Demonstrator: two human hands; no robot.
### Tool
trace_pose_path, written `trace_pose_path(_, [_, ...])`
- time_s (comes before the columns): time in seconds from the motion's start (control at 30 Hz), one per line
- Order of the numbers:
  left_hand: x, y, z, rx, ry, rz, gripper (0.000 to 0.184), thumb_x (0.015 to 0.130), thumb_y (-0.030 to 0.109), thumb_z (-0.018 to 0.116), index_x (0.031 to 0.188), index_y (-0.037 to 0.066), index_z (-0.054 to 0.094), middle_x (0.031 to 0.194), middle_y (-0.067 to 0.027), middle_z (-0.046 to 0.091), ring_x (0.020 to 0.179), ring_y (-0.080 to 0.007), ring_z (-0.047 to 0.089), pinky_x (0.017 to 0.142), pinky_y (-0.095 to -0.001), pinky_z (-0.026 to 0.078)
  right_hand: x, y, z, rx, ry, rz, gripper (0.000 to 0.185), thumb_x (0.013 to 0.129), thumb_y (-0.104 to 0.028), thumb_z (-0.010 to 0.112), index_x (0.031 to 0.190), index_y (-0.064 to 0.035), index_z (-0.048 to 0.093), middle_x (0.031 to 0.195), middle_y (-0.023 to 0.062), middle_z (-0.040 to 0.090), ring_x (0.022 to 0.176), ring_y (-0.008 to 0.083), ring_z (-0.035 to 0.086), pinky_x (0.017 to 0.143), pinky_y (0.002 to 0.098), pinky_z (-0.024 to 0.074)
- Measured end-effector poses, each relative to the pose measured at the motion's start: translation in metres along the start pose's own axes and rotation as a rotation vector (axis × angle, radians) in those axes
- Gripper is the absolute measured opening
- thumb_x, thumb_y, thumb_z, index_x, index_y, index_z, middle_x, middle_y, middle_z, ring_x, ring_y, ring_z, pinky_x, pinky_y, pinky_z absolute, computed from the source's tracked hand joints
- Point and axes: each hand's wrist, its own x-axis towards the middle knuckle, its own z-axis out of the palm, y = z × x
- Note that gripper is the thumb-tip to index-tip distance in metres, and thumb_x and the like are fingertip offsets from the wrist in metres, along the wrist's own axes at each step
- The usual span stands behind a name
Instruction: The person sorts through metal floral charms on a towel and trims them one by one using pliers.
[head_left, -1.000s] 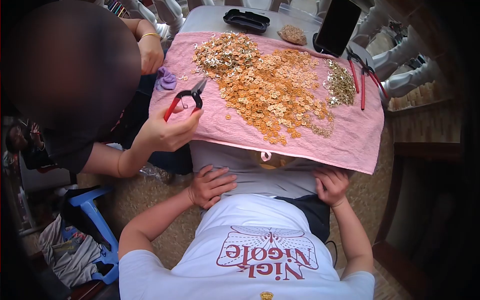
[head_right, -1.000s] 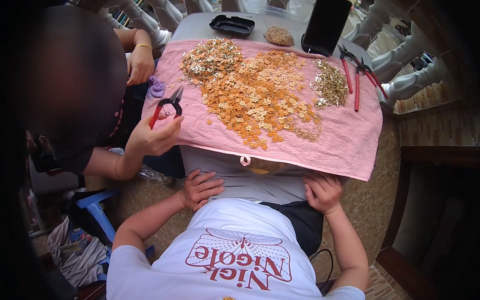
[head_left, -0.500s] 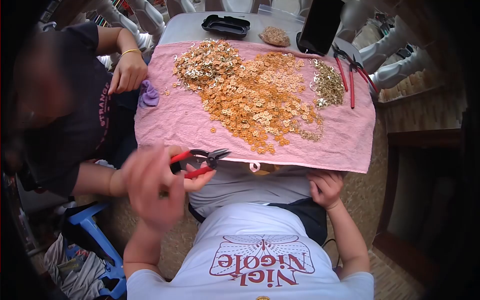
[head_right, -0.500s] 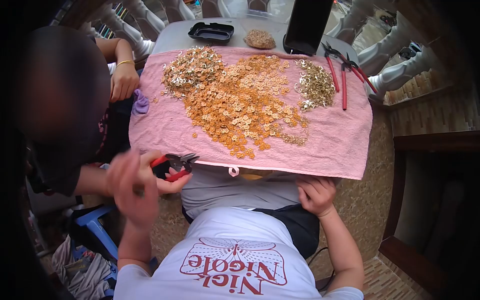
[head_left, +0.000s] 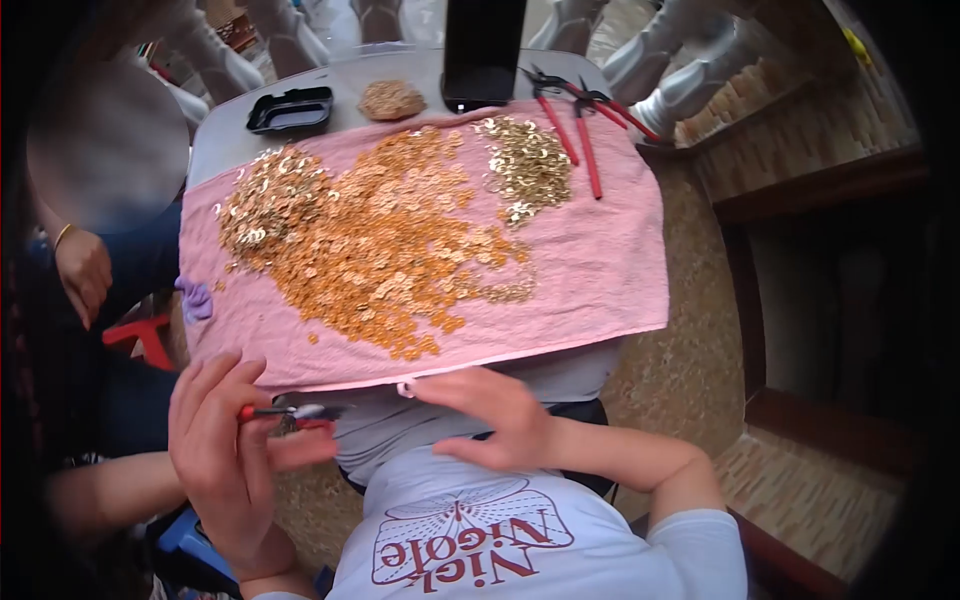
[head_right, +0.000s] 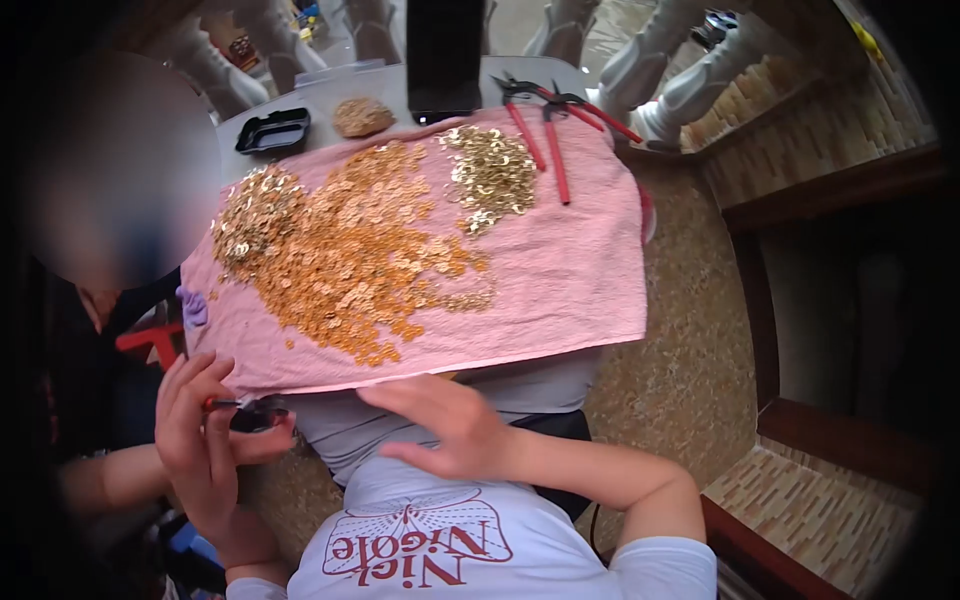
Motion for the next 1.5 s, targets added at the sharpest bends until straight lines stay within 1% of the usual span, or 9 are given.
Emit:
trace_pose_path(0.27, [0.04,0.047,0.061,-0.496,-0.084,0.18,0.012,0.092,0.009,0.065,0.099,-0.001,0.065,0.113,-0.0158,0.073,0.121,-0.0379,0.063,0.1,-0.0458,0.05,0.019,-0.012,0.001,0.397,0.346,0.348,0.046,0.094,-0.012,0.068,0.137,-0.0001,0.056,0.135,0.0158,0.06,0.117,0.0271,0.06,0.099,0.0384,0.0481])
trace_pose_path(0.37, [0.044,0.051,0.089,-0.763,-0.187,0.145,0.015,0.093,0.007,0.063,0.105,-0.002,0.066,0.117,-0.0174,0.072,0.124,-0.0388,0.061,0.102,-0.0453,0.048,-0.005,-0.013,-0.05,0.223,0.029,0.556,0.041,0.095,-0.013,0.067,0.133,0.001,0.059,0.112,0.0124,0.067,0.102,0.0244,0.064,0.097,0.0338,0.0492])
trace_pose_path(0.47, [0.047,0.058,0.119,-0.892,-0.357,0.169,0.028,0.099,0.011,0.053,0.121,-0.004,0.062,0.131,-0.02,0.064,0.135,-0.0351,0.051,0.11,-0.0431,0.042,-0.013,-0.026,-0.065,0.041,-0.019,0.399,0.035,0.096,-0.012,0.065,0.128,0.0008,0.063,0.111,0.012,0.068,0.104,0.0218,0.064,0.097,0.0324,0.0484])
trace_pose_path(0.53, [0.045,0.067,0.143,-1.08,-0.412,0.074,0.035,0.099,0.012,0.055,0.129,-0.004,0.059,0.139,-0.0214,0.058,0.138,-0.0355,0.048,0.111,-0.0439,0.04,-0.019,-0.034,-0.065,0.376,0.119,0.557,0.044,0.097,-0.01,0.06,0.139,0.0002,0.054,0.122,0.0128,0.066,0.107,0.0218,0.064,0.096,0.0331,0.0487])
trace_pose_path(0.83, [0.044,0.101,0.179,-1.105,-0.105,0.182,0.034,0.094,0.014,0.064,0.125,-0.001,0.063,0.132,-0.0179,0.063,0.128,-0.0374,0.055,0.109,-0.0432,0.043,-0.034,-0.033,-0.042,0.835,0.679,0.638,0.059,0.098,-0.012,0.052,0.153,-0.0028,0.032,0.141,0.0173,0.053,0.106,0.028,0.064,0.094,0.0371,0.0497])
trace_pose_path(1.03, [0.038,0.034,0.161,-0.696,-0.053,0.421,0.031,0.086,0.009,0.072,0.117,0.002,0.069,0.121,-0.0129,0.069,0.118,-0.0355,0.063,0.1,-0.0421,0.05,-0.039,-0.014,-0.084,0.813,0.641,0.407,0.059,0.102,-0.026,0.047,0.152,-0.0001,0.032,0.116,0.0147,0.056,0.077,0.0191,0.058,0.069,0.0323,0.049])
trace_pose_path(1.2, [0.011,-0.038,0.112,-0.266,0.251,0.029,0.028,0.076,-0.005,0.073,0.102,0.004,0.074,0.104,-0.008,0.073,0.093,-0.026,0.065,0.085,-0.0353,0.052,-0.042,-0.003,-0.104,0.594,0.662,0.447,0.073,0.107,-0.054,0.032,0.153,0.002,0.029,0.113,0.0137,0.056,0.076,0.0148,0.057,0.068,0.0295,0.0475])
trace_pose_path(1.37, [-0.012,-0.075,0.094,-0.253,0.291,-0.439,0.017,0.081,-0.003,0.074,0.098,0.001,0.074,0.093,-0.0068,0.069,0.08,-0.0179,0.058,0.074,-0.0294,0.048,-0.026,0.0,-0.104,0.506,0.701,0.458,0.08,0.106,-0.06,0.03,0.155,0.0028,0.028,0.114,0.0144,0.057,0.076,0.015,0.056,0.068,0.0294,0.0471])
trace_pose_path(1.5, [-0.006,-0.077,0.087,-0.163,0.338,-0.473,0.015,0.082,-0.003,0.074,0.097,0.0,0.074,0.093,-0.0074,0.068,0.08,-0.0171,0.058,0.073,-0.0285,0.048,-0.015,-0.007,-0.105,0.491,0.676,0.44,0.081,0.106,-0.061,0.03,0.155,0.0032,0.027,0.115,0.015,0.058,0.076,0.015,0.056,0.069,0.0295,0.0469])
